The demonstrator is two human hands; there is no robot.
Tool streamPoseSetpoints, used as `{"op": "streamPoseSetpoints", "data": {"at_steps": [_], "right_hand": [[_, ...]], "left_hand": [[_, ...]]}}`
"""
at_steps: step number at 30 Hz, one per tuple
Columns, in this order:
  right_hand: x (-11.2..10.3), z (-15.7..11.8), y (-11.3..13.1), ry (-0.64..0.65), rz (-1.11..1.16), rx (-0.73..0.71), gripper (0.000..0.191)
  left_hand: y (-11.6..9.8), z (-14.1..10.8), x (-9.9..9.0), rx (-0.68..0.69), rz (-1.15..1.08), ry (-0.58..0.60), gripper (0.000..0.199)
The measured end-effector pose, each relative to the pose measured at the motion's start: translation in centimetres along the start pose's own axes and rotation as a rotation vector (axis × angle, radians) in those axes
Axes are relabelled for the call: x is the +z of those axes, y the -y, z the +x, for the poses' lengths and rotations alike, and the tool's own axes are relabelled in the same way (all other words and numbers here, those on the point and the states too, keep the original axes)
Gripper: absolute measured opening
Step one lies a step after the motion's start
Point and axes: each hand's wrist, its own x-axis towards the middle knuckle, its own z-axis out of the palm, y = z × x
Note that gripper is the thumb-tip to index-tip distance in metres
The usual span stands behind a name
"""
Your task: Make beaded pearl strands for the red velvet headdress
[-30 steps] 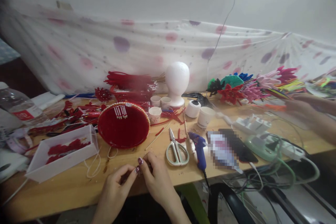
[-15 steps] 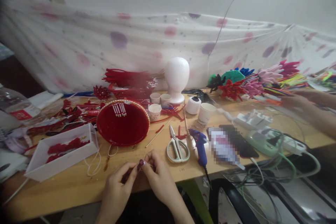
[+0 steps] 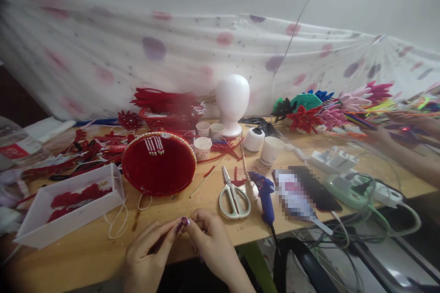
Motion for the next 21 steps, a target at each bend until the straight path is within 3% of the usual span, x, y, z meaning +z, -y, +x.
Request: {"op": "streamPoseSetpoints", "data": {"at_steps": [5,10,16,21], "right_hand": [[0.6,0.9,-0.3,-0.012,0.267,0.138,0.053],[1.6,1.7,-0.6,-0.090,0.443,0.169,0.056],[1.7,1.5,-0.3,-0.161,0.534,0.181,0.052],[1.8,1.4,0.5,-0.174,0.589,0.180,0.047]], "left_hand": [[0.5,-0.1,0.6,0.082,0.022,-0.042,0.021],[1.0,-0.7,1.4,0.155,0.108,-0.091,0.024],[0.7,-0.6,1.2,0.238,0.309,0.026,0.023],[0.6,-0.3,1.3,0.236,0.341,0.064,0.024]]}}
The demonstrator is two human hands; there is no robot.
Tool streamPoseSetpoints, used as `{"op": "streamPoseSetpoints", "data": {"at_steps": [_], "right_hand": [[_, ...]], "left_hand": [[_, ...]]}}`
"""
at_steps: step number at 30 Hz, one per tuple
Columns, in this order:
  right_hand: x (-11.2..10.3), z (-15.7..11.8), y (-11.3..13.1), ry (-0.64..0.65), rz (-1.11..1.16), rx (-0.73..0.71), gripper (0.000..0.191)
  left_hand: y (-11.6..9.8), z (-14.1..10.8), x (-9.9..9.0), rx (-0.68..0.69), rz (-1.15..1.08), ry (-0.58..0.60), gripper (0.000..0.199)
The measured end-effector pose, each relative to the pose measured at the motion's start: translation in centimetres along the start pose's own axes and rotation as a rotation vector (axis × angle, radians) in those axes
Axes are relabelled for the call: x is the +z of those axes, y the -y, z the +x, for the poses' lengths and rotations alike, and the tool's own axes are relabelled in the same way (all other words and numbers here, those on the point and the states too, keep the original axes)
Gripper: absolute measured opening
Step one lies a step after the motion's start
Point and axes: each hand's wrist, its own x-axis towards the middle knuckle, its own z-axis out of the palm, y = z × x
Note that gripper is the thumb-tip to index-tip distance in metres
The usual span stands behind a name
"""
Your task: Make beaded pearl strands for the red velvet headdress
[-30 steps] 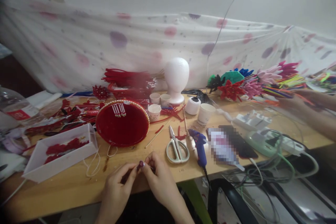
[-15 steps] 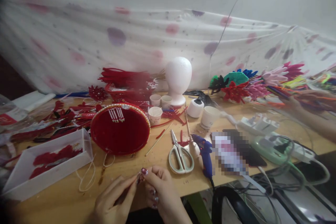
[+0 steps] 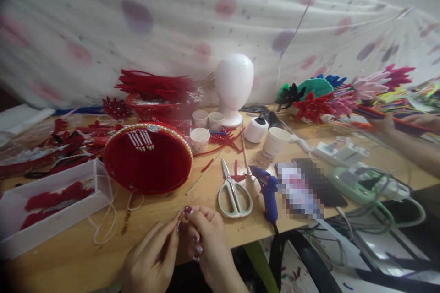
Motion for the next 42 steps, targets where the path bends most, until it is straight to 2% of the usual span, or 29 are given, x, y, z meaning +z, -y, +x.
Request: {"op": "streamPoseSetpoints", "data": {"at_steps": [7,15,20,26,30,33,38,42], "right_hand": [[0.2,-0.4,0.7,-0.001,0.040,0.028,0.035],[0.0,-0.1,0.3,-0.015,-0.070,-0.067,0.036],[-0.5,-0.1,0.3,-0.066,-0.403,-0.229,0.044],[-0.8,-0.2,1.2,-0.072,-0.951,-0.503,0.028],[-0.9,-0.7,1.4,0.008,-1.272,-0.558,0.026],[-1.0,-0.9,1.1,0.059,-1.414,-0.562,0.022],[-1.2,-1.2,0.8,0.094,-1.439,-0.573,0.022],[-1.3,-1.7,1.6,0.180,-1.391,-0.567,0.023]], "left_hand": [[-0.5,0.7,-0.2,-0.041,-0.020,-0.027,0.021],[-0.8,1.3,-1.4,0.051,0.045,0.042,0.020],[-1.1,1.9,-2.3,0.104,0.052,0.075,0.022],[-0.7,3.0,-3.7,0.261,0.129,0.225,0.019],[-0.2,3.8,-4.3,0.232,0.144,0.237,0.026],[0.3,4.2,-4.3,0.254,0.100,0.312,0.030],[1.0,4.6,-4.5,0.105,-0.103,0.359,0.031],[1.3,4.6,-5.2,-0.113,-0.283,0.367,0.025]]}}
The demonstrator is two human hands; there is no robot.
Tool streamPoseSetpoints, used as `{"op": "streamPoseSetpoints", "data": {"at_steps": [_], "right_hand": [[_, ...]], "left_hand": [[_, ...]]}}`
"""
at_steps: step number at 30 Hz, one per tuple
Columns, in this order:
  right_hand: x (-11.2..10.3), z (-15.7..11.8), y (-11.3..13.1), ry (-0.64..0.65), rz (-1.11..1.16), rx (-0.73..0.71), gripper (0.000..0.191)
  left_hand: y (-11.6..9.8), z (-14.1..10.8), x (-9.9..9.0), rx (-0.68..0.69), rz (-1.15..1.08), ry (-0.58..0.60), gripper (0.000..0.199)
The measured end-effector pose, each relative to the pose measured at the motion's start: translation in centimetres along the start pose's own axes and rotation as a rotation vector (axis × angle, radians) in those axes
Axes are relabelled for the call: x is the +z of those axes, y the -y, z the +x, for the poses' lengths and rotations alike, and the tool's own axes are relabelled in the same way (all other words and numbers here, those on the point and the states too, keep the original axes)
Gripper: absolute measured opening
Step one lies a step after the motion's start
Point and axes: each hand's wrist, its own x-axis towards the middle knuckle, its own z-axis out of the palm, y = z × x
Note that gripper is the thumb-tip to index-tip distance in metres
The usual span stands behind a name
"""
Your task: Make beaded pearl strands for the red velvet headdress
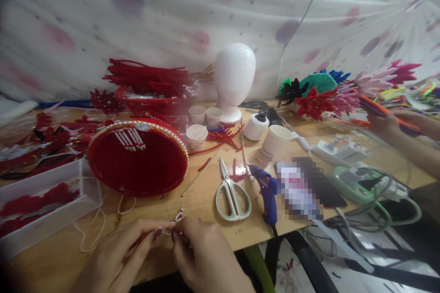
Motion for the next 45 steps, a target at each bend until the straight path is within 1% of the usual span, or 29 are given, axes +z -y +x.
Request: {"op": "streamPoseSetpoints", "data": {"at_steps": [2,4,5,6,8,11,14,19,23,25,27,30,32,34,37,38,39,40,42,45], "right_hand": [[-0.6,-0.1,0.1,0.031,0.023,-0.043,0.021],[-1.0,-0.2,0.2,0.055,0.043,-0.081,0.021],[-1.1,-0.3,0.2,0.068,0.054,-0.097,0.020],[-1.2,-0.3,0.2,0.085,0.068,-0.109,0.020],[-1.2,-0.3,0.3,0.115,0.108,-0.126,0.021],[-1.1,-0.2,0.4,0.118,0.147,-0.145,0.021],[-1.1,-0.1,0.4,0.106,0.178,-0.145,0.023],[-1.0,0.2,-0.2,0.123,0.286,-0.088,0.025],[-0.3,0.3,-0.7,0.098,0.366,-0.040,0.022],[0.0,0.4,-0.9,0.098,0.463,0.000,0.021],[0.2,0.5,-1.1,0.098,0.612,0.069,0.021],[0.5,0.8,-1.7,0.093,0.832,0.176,0.028],[0.8,0.9,-2.3,0.081,0.967,0.211,0.030],[1.1,1.1,-2.8,0.068,1.073,0.226,0.030],[1.3,1.3,-3.4,0.049,1.135,0.236,0.032],[1.4,1.3,-3.5,0.047,1.142,0.240,0.032],[1.4,1.4,-3.5,0.045,1.153,0.245,0.033],[1.3,1.4,-3.5,0.045,1.163,0.250,0.032],[1.2,1.5,-3.4,0.051,1.177,0.253,0.032],[1.1,1.4,-3.3,0.049,1.186,0.243,0.033]], "left_hand": [[0.0,-0.1,-0.1,-0.167,-0.092,-0.001,0.021],[-0.1,-0.2,0.1,-0.345,-0.188,0.007,0.023],[-0.1,-0.1,0.2,-0.413,-0.240,0.007,0.024],[-0.2,-0.1,0.4,-0.459,-0.292,0.004,0.026],[-0.2,0.1,0.7,-0.509,-0.371,-0.018,0.026],[-0.2,0.6,0.8,-0.530,-0.367,-0.049,0.024],[0.4,0.9,0.7,-0.493,-0.284,-0.063,0.022],[1.7,0.7,0.5,-0.370,-0.206,-0.065,0.017],[1.7,1.1,0.7,-0.241,-0.125,-0.121,0.012],[1.5,1.7,1.1,-0.150,-0.071,-0.147,0.013],[1.3,2.4,1.6,-0.066,0.005,-0.159,0.016],[1.5,3.2,2.2,0.017,0.162,-0.166,0.019],[1.6,3.4,2.3,0.044,0.267,-0.213,0.021],[1.5,3.3,2.0,0.054,0.325,-0.305,0.023],[1.0,2.8,1.3,0.069,0.321,-0.461,0.022],[0.8,2.5,1.1,0.088,0.305,-0.475,0.022],[0.6,2.2,1.0,0.112,0.280,-0.462,0.022],[0.5,2.0,1.0,0.134,0.243,-0.423,0.021],[0.3,1.5,1.4,0.149,0.150,-0.303,0.019],[0.2,1.0,2.1,0.100,0.043,-0.155,0.019]]}}
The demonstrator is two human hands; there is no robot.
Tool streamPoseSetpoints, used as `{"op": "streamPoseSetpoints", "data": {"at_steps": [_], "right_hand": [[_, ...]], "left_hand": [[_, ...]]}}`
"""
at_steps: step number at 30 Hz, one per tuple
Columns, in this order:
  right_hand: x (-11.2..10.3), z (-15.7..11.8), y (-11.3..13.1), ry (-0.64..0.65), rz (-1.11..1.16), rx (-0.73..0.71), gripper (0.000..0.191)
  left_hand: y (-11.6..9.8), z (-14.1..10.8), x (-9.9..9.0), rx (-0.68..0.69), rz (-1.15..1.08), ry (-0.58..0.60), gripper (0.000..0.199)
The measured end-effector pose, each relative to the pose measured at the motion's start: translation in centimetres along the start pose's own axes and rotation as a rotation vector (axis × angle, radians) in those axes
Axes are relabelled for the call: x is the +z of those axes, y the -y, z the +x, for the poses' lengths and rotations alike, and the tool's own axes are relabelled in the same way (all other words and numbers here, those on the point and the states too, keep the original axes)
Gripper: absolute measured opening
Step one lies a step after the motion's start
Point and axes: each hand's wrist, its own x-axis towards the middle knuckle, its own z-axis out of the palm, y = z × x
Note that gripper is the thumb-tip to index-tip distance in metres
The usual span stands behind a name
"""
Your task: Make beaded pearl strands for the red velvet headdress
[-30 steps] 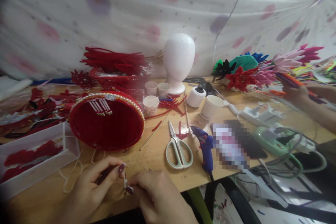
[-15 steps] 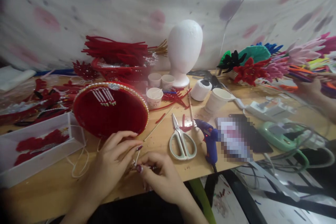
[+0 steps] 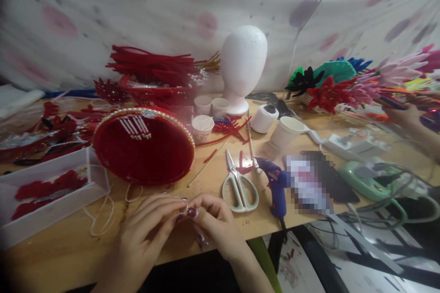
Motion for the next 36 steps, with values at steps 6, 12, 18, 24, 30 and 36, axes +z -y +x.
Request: {"op": "streamPoseSetpoints", "data": {"at_steps": [6,12,18,24,30,36], "right_hand": [[-0.1,-0.2,-0.2,0.009,-0.021,-0.035,0.034],[0.1,-0.3,0.0,0.033,-0.042,-0.059,0.032],[0.0,-0.3,0.0,0.014,-0.063,-0.064,0.034],[0.0,-0.5,0.1,0.019,-0.096,-0.057,0.034],[0.1,-0.7,0.4,0.025,-0.164,-0.056,0.034],[0.5,-0.9,0.8,-0.001,-0.275,-0.071,0.036]], "left_hand": [[-0.3,-0.5,0.3,-0.092,-0.056,0.020,0.013],[-0.7,-0.5,0.5,-0.150,-0.053,-0.032,0.013],[-0.6,-0.9,0.2,-0.088,0.170,-0.097,0.024],[-0.5,-0.9,0.0,-0.022,0.183,-0.004,0.020],[-0.3,-1.0,0.2,-0.121,0.131,0.008,0.008],[0.2,-0.8,-0.3,-0.316,0.006,0.150,0.007]]}}
